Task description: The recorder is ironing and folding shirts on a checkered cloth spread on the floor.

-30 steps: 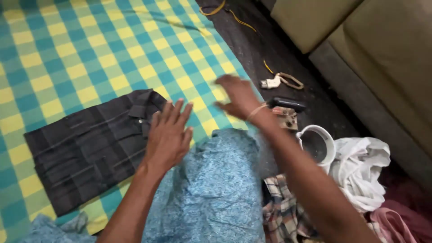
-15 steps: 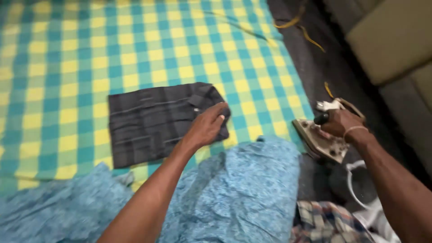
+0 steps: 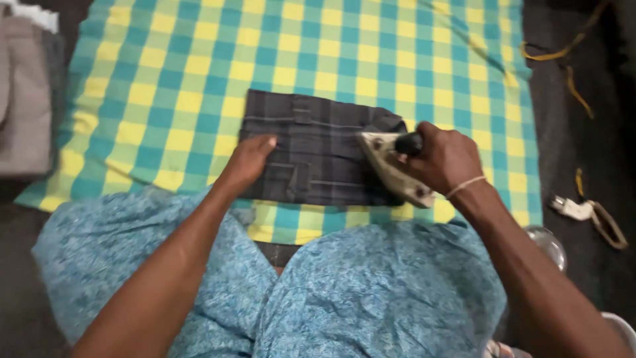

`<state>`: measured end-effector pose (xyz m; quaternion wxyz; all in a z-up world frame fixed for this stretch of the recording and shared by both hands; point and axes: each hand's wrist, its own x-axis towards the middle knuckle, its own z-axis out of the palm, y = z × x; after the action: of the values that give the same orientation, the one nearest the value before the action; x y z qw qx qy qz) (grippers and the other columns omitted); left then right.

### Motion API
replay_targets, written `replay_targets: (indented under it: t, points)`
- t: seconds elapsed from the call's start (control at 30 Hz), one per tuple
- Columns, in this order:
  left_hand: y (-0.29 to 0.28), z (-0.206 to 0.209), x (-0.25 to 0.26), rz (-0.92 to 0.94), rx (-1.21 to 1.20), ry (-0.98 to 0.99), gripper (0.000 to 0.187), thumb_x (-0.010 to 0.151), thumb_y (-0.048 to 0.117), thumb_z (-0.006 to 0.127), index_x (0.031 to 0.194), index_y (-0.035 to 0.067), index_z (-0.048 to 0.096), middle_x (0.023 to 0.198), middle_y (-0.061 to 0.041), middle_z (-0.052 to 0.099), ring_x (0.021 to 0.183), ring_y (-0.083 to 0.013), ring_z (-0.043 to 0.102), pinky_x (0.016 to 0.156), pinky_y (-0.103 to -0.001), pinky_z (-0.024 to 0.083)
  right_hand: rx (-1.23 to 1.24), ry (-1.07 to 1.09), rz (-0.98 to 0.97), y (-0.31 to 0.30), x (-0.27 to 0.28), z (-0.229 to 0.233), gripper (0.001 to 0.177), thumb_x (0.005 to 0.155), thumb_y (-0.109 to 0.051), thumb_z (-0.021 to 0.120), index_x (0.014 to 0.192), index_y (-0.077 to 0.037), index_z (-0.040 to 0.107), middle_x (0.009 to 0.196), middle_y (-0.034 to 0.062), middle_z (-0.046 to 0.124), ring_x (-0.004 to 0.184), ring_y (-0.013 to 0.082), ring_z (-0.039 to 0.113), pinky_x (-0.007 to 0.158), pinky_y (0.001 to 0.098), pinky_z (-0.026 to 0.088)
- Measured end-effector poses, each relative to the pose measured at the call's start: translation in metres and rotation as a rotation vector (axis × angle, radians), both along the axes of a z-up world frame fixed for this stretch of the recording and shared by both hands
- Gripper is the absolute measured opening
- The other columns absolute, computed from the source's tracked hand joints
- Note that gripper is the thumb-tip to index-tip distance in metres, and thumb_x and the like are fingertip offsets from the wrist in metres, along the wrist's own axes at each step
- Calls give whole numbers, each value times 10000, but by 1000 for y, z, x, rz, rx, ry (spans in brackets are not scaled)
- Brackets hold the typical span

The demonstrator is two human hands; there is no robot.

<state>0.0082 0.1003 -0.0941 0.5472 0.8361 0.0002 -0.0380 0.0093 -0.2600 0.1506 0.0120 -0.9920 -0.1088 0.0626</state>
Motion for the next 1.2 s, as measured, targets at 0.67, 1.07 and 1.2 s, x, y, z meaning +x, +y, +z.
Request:
replay_targets:
  t: [0.67, 1.07, 1.2]
  points:
    - [53, 15, 38, 482, -728, 423, 946, 878, 824, 273, 1483, 130, 489, 1396, -143, 650, 951, -212, 662, 911, -439, 507, 127, 140, 446, 262, -26, -75, 256, 867, -248, 691, 958, -13, 643, 734, 252, 706, 622, 418, 697, 571, 518, 547]
    - [71, -58, 9, -64, -938, -237, 1023, 885, 896, 202, 1513, 130, 458, 1537, -91, 552, 1496, -239, 470, 1274, -450, 227, 230, 69, 275, 265, -36, -95, 342, 881, -329, 693, 960, 3, 673, 831, 261, 727, 770, 418, 734, 680, 517, 578]
    - [42, 22, 7, 256, -826, 147, 1039, 883, 859, 253, 1445, 47, 575, 1402, -153, 681, 1380, -302, 579, 1198, -484, 310, 181, 121, 242, 242, -45, -67, 378, 893, -347, 690, 984, 19, 661, 815, 271, 722, 732, 414, 731, 651, 509, 578]
